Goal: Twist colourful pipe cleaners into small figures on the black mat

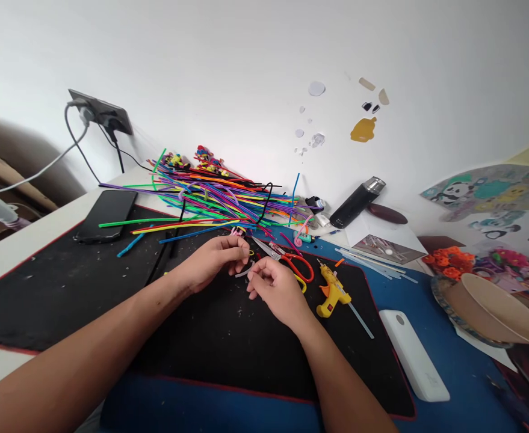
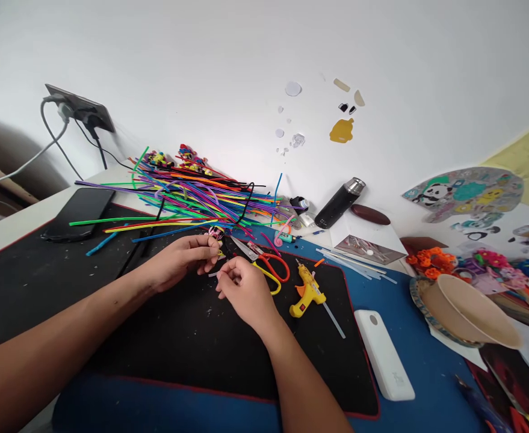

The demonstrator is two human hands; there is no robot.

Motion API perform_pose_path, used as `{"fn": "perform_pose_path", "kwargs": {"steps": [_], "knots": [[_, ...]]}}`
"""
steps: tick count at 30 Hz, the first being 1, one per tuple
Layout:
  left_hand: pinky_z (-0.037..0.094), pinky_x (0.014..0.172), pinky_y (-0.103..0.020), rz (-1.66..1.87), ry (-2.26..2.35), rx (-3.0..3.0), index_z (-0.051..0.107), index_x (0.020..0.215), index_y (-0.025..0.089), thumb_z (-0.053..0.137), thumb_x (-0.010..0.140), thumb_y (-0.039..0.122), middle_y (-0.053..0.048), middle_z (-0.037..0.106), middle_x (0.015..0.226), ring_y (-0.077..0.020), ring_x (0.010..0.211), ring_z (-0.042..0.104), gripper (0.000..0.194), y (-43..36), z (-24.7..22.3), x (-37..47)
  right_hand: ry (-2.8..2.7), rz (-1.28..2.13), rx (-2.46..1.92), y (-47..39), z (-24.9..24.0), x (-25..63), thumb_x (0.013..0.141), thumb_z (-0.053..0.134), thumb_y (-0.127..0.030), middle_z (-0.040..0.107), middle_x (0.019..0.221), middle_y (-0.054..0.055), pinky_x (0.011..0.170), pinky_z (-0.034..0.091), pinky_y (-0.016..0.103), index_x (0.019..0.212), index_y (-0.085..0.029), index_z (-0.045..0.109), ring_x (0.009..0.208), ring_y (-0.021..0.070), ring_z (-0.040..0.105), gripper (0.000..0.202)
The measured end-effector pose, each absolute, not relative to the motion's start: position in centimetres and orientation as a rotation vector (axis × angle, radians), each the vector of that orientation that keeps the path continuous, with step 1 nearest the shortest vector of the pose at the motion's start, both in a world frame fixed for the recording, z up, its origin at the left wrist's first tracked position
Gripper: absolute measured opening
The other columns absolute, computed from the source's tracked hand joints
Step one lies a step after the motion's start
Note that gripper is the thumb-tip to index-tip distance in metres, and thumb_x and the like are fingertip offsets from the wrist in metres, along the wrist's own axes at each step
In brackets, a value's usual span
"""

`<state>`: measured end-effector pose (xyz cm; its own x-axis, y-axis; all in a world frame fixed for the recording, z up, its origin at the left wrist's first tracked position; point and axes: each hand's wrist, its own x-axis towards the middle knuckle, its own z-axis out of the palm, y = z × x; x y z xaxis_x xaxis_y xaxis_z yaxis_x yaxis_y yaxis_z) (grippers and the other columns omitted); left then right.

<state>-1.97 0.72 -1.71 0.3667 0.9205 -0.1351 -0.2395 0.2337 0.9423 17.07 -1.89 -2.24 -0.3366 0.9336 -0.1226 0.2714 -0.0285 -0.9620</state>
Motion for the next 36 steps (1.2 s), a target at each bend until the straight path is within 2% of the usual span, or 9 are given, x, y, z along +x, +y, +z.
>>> {"fn": "perform_pose_path", "kwargs": {"steps": [5,9,11,14,21,29,36], "knots": [[0.034,0.054,-0.025,0.930,0.886,1.015,0.059,0.080,0.018,0.075,0.079,0.039,0.002,0.061,0.072,-0.0119,0.059,0.051,0.026,0.8,-1.6,-2.1,-1.426,1.410,-1.231,-1.2,-1.9,17.6,0.088,0.068,-0.033,0.069,0.065,-0.002,0.051,0.042,0.024,0.086,-0.020,0.061,0.053,0.0139,0.065,0.015],[0.030,0.056,-0.025,0.748,0.982,1.299,0.062,0.081,0.018,0.072,0.082,0.043,0.005,0.051,0.066,-0.0114,0.058,0.042,0.027,0.7,-1.5,-2.3,-1.269,1.365,-1.188,-0.7,-1.8,18.2,0.088,0.069,-0.038,0.061,0.057,-0.005,0.047,0.037,0.023,0.085,-0.020,0.061,0.045,0.0110,0.054,0.019],[0.034,0.061,-0.025,0.572,0.988,1.510,0.065,0.082,0.017,0.072,0.082,0.041,0.003,0.057,0.073,-0.0132,0.065,0.047,0.025,0.4,-1.5,-2.1,-1.230,1.339,-1.166,-0.6,-1.8,18.4,0.088,0.070,-0.040,0.058,0.055,-0.007,0.046,0.035,0.023,0.085,-0.021,0.060,0.043,0.0097,0.047,0.021],[0.035,0.060,-0.025,0.352,1.014,1.703,0.067,0.083,0.018,0.067,0.084,0.036,0.003,0.060,0.074,-0.0145,0.066,0.050,0.018,-0.1,-1.8,-1.5,-1.257,1.319,-1.146,-0.7,-1.7,18.4,0.088,0.071,-0.041,0.054,0.053,-0.008,0.046,0.032,0.024,0.084,-0.021,0.061,0.043,0.0097,0.043,0.023],[0.034,0.058,-0.025,0.225,1.121,2.015,0.069,0.084,0.023,0.061,0.086,0.028,0.004,0.065,0.073,-0.0152,0.064,0.054,0.009,-0.8,-2.5,-0.9,-1.391,1.331,-1.164,-1.2,-1.4,17.9,0.089,0.069,-0.037,0.054,0.056,-0.007,0.050,0.035,0.025,0.087,-0.020,0.064,0.049,0.0113,0.048,0.018],[0.031,0.058,-0.029,0.293,1.237,2.153,0.072,0.081,0.025,0.062,0.088,0.030,0.001,0.070,0.072,-0.0179,0.061,0.057,0.013,-0.9,-3.1,-0.8,-1.437,1.288,-1.173,-1.6,-1.4,17.7,0.090,0.068,-0.036,0.054,0.061,-0.006,0.052,0.037,0.025,0.087,-0.021,0.064,0.053,0.0121,0.050,0.016],[0.042,0.065,-0.027,0.589,1.159,1.872,0.076,0.091,0.023,0.066,0.093,0.041,-0.002,0.075,0.082,-0.0204,0.072,0.064,0.020,-0.7,-2.3,-1.0,-1.443,1.234,-1.214,-1.6,-0.9,17.8,0.090,0.068,-0.039,0.054,0.059,-0.005,0.051,0.038,0.026,0.087,-0.022,0.065,0.052,0.0129,0.049,0.018]]}}
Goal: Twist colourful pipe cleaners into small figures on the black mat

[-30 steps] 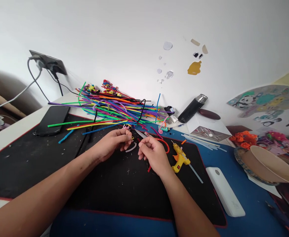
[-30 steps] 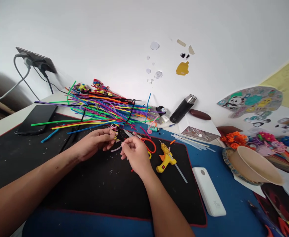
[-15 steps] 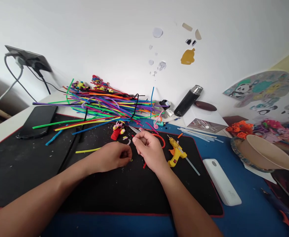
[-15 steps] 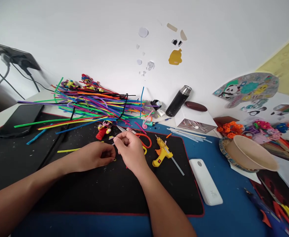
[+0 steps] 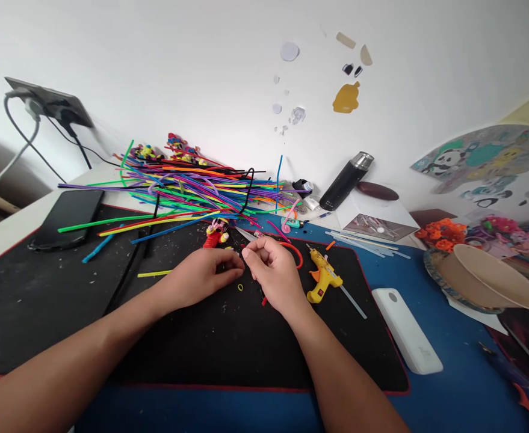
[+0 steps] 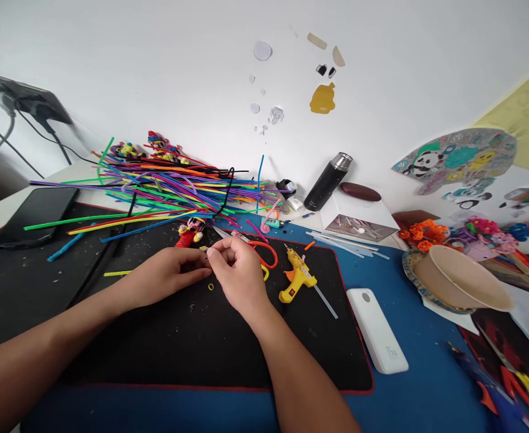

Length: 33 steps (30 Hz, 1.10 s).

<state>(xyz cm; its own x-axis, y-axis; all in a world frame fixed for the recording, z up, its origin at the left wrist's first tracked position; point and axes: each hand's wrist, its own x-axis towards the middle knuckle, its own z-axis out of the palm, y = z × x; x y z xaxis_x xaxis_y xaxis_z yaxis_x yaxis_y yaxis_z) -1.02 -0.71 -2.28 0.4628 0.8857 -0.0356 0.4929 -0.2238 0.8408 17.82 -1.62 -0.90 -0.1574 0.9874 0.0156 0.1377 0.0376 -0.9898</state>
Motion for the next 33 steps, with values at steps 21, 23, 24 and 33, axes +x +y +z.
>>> {"fn": "perform_pose_path", "kwargs": {"steps": [21,23,24,33], "knots": [[0.030,0.048,-0.021,0.933,1.003,1.226,0.067,0.089,0.018,0.078,0.085,0.055,0.003,0.055,0.069,-0.0094,0.055,0.045,0.039,-0.63,-1.71,-1.16,-1.314,1.402,-1.091,-1.69,-0.89,17.71,0.090,0.070,-0.049,0.055,0.055,-0.006,0.045,0.035,0.024,0.093,-0.021,0.066,0.044,0.0101,0.044,0.029],[0.030,0.047,-0.020,0.920,1.005,1.224,0.067,0.089,0.018,0.079,0.084,0.055,0.003,0.055,0.068,-0.0094,0.054,0.045,0.039,-0.55,-1.89,-1.21,-1.290,1.417,-1.079,-1.63,-1.03,17.74,0.090,0.071,-0.050,0.056,0.055,-0.006,0.044,0.034,0.024,0.092,-0.021,0.067,0.044,0.0101,0.044,0.029],[0.030,0.047,-0.020,0.915,1.004,1.230,0.067,0.089,0.018,0.079,0.084,0.055,0.003,0.054,0.068,-0.0094,0.054,0.045,0.039,-0.54,-1.93,-1.21,-1.282,1.425,-1.073,-1.60,-1.10,17.76,0.090,0.072,-0.050,0.056,0.055,-0.006,0.044,0.034,0.024,0.092,-0.021,0.067,0.044,0.0100,0.044,0.029],[0.032,0.048,-0.020,0.888,1.001,1.262,0.069,0.085,0.017,0.080,0.083,0.057,0.003,0.056,0.070,-0.0088,0.054,0.045,0.042,-0.61,-1.53,-1.15,-1.245,1.498,-1.068,-1.49,-1.31,17.75,0.089,0.073,-0.049,0.053,0.052,-0.007,0.044,0.032,0.023,0.089,-0.020,0.065,0.043,0.0093,0.043,0.030]]}}
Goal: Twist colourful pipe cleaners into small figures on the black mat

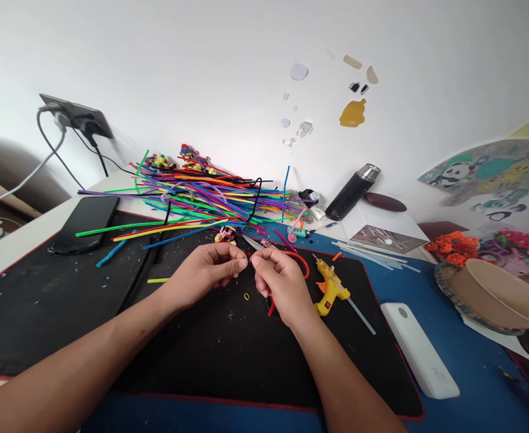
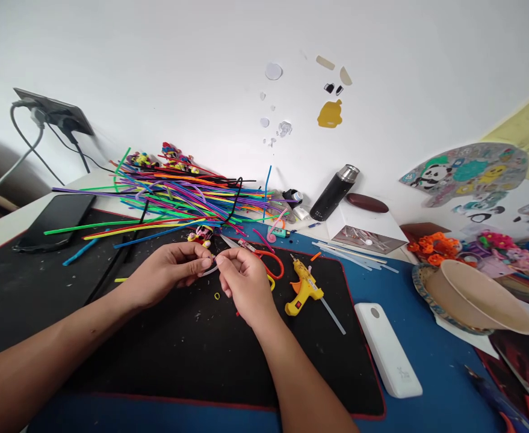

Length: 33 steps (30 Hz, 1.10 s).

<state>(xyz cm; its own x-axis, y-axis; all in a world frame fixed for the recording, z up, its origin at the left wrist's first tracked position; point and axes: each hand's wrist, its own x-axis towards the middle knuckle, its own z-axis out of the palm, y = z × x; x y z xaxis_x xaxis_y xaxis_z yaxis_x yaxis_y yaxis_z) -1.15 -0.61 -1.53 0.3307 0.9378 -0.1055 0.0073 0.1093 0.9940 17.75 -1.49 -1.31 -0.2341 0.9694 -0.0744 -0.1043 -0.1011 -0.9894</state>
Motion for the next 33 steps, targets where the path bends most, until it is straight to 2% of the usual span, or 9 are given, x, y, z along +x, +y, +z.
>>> {"fn": "perform_pose_path", "kwargs": {"steps": [14,33], "knots": [[0.033,0.048,-0.021,0.855,0.997,1.302,0.072,0.080,0.017,0.082,0.078,0.060,0.002,0.059,0.066,-0.0097,0.054,0.046,0.045,-0.57,-1.09,-1.14,-1.283,1.564,-1.063,-1.49,-1.24,17.88,0.089,0.072,-0.050,0.049,0.050,-0.009,0.045,0.031,0.024,0.089,-0.020,0.063,0.042,0.0094,0.040,0.031],[0.031,0.047,-0.020,0.875,0.944,1.240,0.073,0.083,0.014,0.084,0.077,0.057,0.002,0.059,0.066,-0.0088,0.053,0.046,0.045,-0.56,-1.33,-1.22,-1.101,1.699,-0.958,-1.65,-1.25,17.42,0.084,0.082,-0.051,0.053,0.055,-0.008,0.044,0.029,0.022,0.090,-0.020,0.062,0.043,0.0077,0.043,0.038]]}}
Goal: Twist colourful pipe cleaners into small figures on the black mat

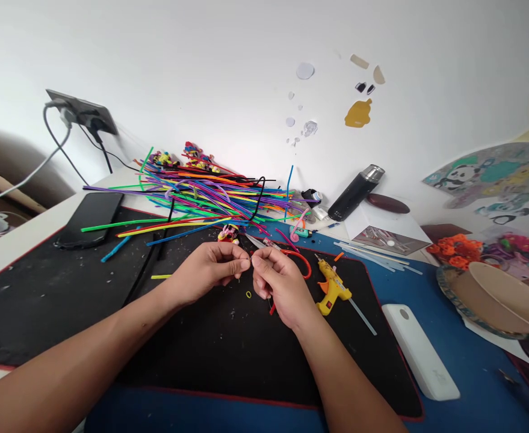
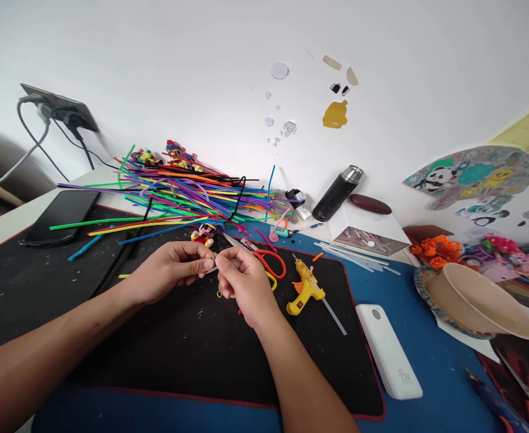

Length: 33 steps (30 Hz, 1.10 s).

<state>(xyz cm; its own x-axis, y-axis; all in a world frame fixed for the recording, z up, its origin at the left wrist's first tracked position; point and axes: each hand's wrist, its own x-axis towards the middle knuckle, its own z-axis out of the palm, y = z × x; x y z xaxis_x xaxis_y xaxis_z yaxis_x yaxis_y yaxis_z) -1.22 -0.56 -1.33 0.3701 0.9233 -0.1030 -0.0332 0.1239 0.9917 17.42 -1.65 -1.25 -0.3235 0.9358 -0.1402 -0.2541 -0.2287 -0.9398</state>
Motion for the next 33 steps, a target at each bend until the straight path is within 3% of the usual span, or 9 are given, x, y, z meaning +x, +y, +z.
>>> {"fn": "perform_pose_path", "kwargs": {"steps": [33], "knots": [[0.027,0.045,-0.019,0.936,0.873,1.135,0.074,0.080,0.014,0.090,0.074,0.050,0.002,0.059,0.062,-0.0075,0.051,0.045,0.040,-0.60,-1.33,-0.91,-0.936,1.785,-0.824,-1.88,-2.16,16.73,0.088,0.082,-0.042,0.051,0.056,-0.008,0.046,0.025,0.023,0.090,-0.020,0.063,0.044,0.0074,0.043,0.030]]}}
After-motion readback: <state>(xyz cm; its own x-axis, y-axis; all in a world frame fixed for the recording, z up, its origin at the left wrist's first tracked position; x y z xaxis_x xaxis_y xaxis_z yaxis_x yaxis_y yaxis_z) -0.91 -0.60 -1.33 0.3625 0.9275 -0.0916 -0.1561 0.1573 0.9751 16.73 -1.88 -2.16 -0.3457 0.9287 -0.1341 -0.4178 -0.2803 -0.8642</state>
